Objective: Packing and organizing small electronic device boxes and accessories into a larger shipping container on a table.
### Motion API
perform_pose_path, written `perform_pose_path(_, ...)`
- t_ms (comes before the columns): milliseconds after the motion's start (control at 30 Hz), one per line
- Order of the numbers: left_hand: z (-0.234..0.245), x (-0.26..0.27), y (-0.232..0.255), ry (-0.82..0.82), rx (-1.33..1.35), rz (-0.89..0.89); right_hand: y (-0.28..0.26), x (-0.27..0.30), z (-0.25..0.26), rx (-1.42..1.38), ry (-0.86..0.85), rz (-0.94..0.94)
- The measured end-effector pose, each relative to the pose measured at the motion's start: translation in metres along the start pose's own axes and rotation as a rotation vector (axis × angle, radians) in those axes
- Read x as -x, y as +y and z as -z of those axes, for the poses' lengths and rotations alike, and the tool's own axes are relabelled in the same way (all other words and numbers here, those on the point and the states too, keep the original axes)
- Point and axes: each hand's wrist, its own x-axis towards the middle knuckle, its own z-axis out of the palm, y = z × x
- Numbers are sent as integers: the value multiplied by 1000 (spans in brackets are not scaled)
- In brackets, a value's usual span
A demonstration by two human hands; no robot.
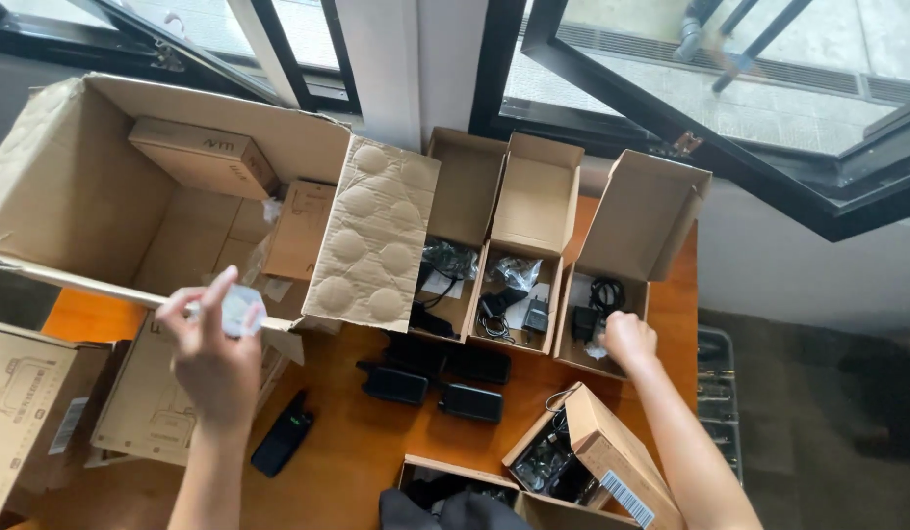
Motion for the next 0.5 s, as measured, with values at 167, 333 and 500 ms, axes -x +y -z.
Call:
perform_pose_path(167,-35,-37,-16,-190,-68,170,22,9,48,-211,-57,-28)
perform_pose_path(333,-50,-45,-17,-362,62,251,60,18,75,-406,-75,0)
perform_pose_path(500,-34,-25,32,-75,343,-214,25,132,166,-1032,-78,183)
